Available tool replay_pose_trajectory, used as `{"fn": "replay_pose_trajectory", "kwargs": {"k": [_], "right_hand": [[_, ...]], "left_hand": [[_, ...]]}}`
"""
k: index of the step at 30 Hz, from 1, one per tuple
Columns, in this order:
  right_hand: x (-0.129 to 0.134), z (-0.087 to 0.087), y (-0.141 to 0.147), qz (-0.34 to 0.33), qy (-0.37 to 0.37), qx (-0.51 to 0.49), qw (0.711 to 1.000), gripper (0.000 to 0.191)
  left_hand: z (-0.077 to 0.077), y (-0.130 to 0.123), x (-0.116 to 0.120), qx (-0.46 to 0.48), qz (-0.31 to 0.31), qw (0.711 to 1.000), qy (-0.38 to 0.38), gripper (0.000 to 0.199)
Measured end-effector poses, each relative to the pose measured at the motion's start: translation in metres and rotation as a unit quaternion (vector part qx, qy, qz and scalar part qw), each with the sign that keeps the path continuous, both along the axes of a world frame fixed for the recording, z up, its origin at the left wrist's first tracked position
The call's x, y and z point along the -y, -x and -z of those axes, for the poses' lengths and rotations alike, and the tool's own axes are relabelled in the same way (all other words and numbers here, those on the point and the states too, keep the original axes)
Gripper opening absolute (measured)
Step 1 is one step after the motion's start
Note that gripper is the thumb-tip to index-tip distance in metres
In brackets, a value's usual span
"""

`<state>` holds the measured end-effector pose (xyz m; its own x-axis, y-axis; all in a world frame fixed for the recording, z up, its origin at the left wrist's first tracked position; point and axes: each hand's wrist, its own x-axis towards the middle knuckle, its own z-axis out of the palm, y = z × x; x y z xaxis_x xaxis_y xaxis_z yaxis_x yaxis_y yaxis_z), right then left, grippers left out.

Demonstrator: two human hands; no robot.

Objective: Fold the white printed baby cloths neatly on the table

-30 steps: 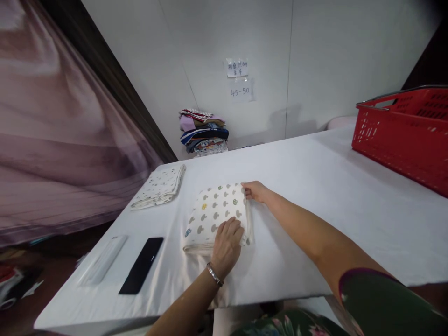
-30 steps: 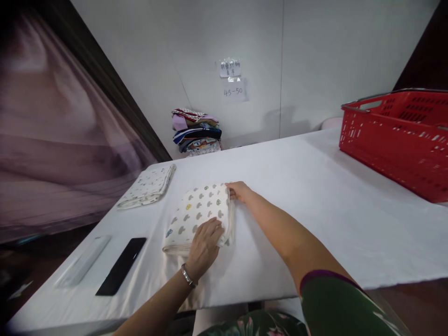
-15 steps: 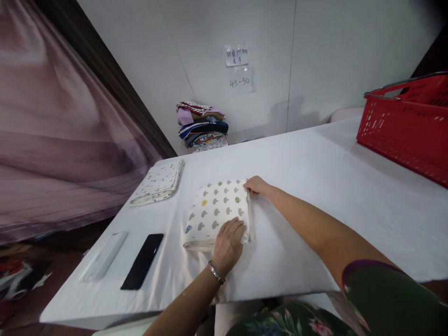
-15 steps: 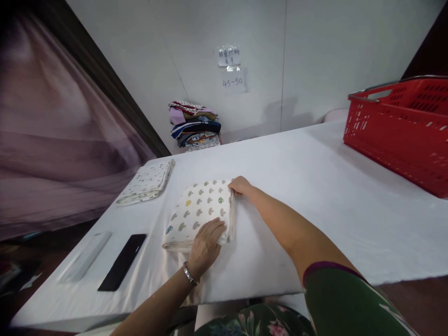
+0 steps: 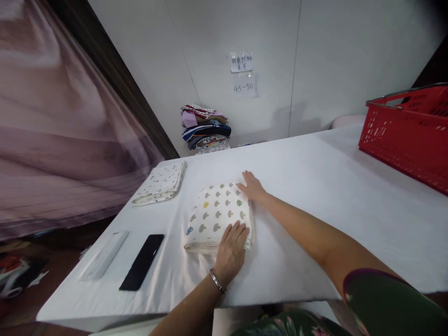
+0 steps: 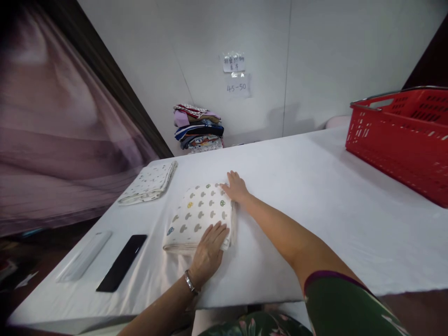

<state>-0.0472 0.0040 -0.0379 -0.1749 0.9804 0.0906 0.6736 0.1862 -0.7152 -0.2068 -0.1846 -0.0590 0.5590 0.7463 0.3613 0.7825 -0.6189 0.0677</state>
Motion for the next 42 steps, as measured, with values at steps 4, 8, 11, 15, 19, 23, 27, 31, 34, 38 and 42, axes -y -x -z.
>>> {"fn": "replay_pose_trajectory", "kwargs": {"k": [4, 8, 11, 15, 19, 23, 27, 31, 34, 38, 42], "right_hand": [[0.004, 0.011, 0.008, -0.047, 0.050, 0.150, 0.986, 0.067], [0.009, 0.002, 0.008, -0.046, 0.056, 0.207, 0.976, 0.066], [0.024, -0.003, 0.016, -0.055, -0.032, 0.232, 0.971, 0.066], [0.047, 0.008, 0.027, -0.123, -0.072, 0.244, 0.959, 0.067], [0.051, 0.010, 0.027, -0.141, -0.016, 0.262, 0.954, 0.065], [0.063, 0.000, 0.025, -0.131, -0.063, 0.248, 0.958, 0.064], [0.091, 0.009, 0.027, -0.152, -0.134, 0.244, 0.948, 0.060], [0.102, 0.022, 0.025, -0.161, -0.100, 0.250, 0.950, 0.057], [0.108, 0.014, 0.019, -0.147, -0.109, 0.198, 0.963, 0.052], [0.135, 0.000, 0.016, -0.180, -0.165, 0.104, 0.964, 0.043], [0.159, 0.004, 0.023, -0.293, -0.191, 0.091, 0.932, 0.041]], "left_hand": [[0.000, -0.001, 0.001, -0.013, 0.000, 1.000, 0.023, 0.064], [-0.004, -0.004, 0.008, 0.004, -0.006, 0.999, 0.045, 0.059], [-0.005, -0.006, 0.014, 0.025, -0.010, 0.998, 0.054, 0.058], [-0.005, -0.011, 0.019, 0.034, -0.011, 0.998, 0.059, 0.059], [-0.008, -0.009, 0.022, 0.039, -0.003, 0.997, 0.064, 0.062], [-0.014, 0.006, 0.026, 0.066, -0.005, 0.997, 0.048, 0.045], [-0.010, 0.026, 0.029, 0.081, -0.107, 0.990, 0.034, 0.042], [-0.008, 0.043, 0.029, 0.082, -0.094, 0.991, 0.047, 0.041], [-0.012, 0.063, 0.028, 0.141, -0.134, 0.981, 0.009, 0.029], [-0.017, 0.095, 0.028, 0.215, -0.269, 0.939, -0.009, 0.035], [-0.015, 0.112, 0.030, 0.230, -0.307, 0.922, 0.051, 0.044]]}}
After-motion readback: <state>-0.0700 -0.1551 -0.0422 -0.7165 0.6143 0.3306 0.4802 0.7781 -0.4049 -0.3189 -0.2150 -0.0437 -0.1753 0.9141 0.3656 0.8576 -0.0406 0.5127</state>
